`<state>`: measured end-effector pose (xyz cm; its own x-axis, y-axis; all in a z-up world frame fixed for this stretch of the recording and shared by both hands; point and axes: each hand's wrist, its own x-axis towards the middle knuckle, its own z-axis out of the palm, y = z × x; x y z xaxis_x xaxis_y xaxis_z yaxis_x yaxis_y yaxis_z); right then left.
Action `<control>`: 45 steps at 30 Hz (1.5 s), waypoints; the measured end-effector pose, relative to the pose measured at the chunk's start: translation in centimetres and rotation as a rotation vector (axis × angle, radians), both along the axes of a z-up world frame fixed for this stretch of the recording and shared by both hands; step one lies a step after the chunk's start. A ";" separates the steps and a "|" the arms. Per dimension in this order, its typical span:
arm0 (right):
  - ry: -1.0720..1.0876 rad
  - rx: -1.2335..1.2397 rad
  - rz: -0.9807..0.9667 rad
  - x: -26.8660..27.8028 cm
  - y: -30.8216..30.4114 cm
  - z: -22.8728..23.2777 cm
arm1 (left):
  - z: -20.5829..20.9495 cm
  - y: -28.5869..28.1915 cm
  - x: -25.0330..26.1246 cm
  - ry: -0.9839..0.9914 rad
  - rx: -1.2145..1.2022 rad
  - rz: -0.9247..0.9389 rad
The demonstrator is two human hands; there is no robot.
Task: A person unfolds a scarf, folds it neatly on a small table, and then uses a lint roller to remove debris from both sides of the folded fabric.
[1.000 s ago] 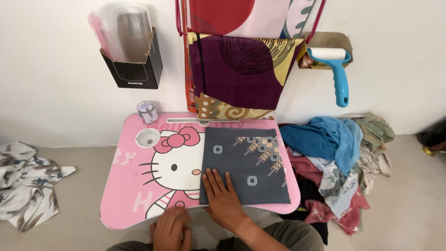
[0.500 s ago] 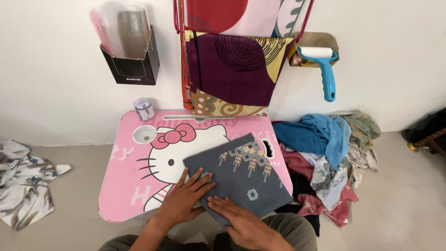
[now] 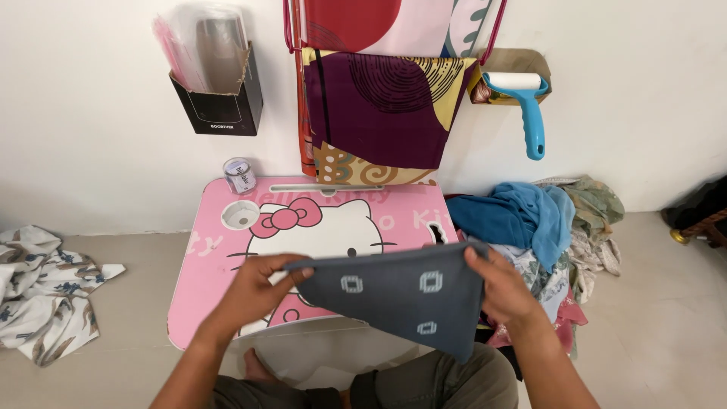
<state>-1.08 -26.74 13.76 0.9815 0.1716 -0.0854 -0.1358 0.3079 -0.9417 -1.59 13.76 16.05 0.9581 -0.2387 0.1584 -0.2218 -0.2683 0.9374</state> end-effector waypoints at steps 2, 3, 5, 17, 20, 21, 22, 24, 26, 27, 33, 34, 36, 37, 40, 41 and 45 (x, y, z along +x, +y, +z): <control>-0.098 0.078 -0.032 2.2 -0.6 -0.2 | 0.5 0.5 1.4 -0.063 -0.118 -0.021; -0.131 0.134 -0.003 3.3 -1.2 -0.8 | 0.9 0.7 2.1 -0.055 -0.177 -0.018; -0.164 0.189 0.028 5.5 -2.1 -1.8 | 2.4 0.6 3.1 -0.048 -0.235 -0.014; -0.464 -0.051 0.020 15.7 3.4 5.8 | 8.7 1.1 9.5 -0.289 -0.096 0.151; -0.561 -0.114 0.022 13.6 4.6 6.6 | 6.9 1.7 8.3 -0.557 0.003 0.148; -0.567 -0.218 0.023 11.7 5.3 7.0 | 5.3 2.1 7.7 -0.531 0.036 0.145; -0.572 -0.323 0.025 9.8 5.9 7.4 | 3.7 2.6 7.0 -0.505 0.069 0.142; -0.617 -0.507 0.137 8.6 4.4 3.1 | -0.3 2.5 4.5 -0.423 0.181 0.146; -0.660 -0.692 0.257 7.2 3.0 -2.1 | -4.4 2.3 2.5 -0.342 0.291 0.152; -0.611 -0.724 0.288 6.2 2.3 -5.3 | -6.6 2.1 1.5 -0.380 0.366 0.119; -0.480 -0.881 0.206 1.9 2.0 -8.4 | -10.1 1.2 -2.4 -0.507 0.568 0.051; -0.447 -0.845 0.156 1.7 2.0 -8.3 | -9.7 1.2 -2.8 -0.542 0.616 0.043; -0.475 -0.843 0.113 1.8 2.9 -7.7 | -9.1 0.1 -2.3 -0.614 0.622 0.091; -0.497 -0.841 0.081 1.8 3.4 -7.3 | -8.8 -0.4 -2.3 -0.674 0.626 0.142; -0.492 -1.122 -0.015 2.7 6.7 -7.3 | -7.2 -3.3 -0.3 -0.749 0.674 0.120; -0.497 -1.123 -0.011 3.1 7.3 -8.3 | -8.7 -3.9 0.2 -0.750 0.674 0.127; -0.518 -1.444 0.048 3.9 8.1 -10.6 | -13.9 -5.1 1.1 -0.463 0.868 0.106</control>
<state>2.79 -18.65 3.15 0.9511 0.2769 0.1370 0.3084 -0.8765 -0.3696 -0.53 8.62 2.16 0.8689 -0.3658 0.3334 -0.4520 -0.8610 0.2331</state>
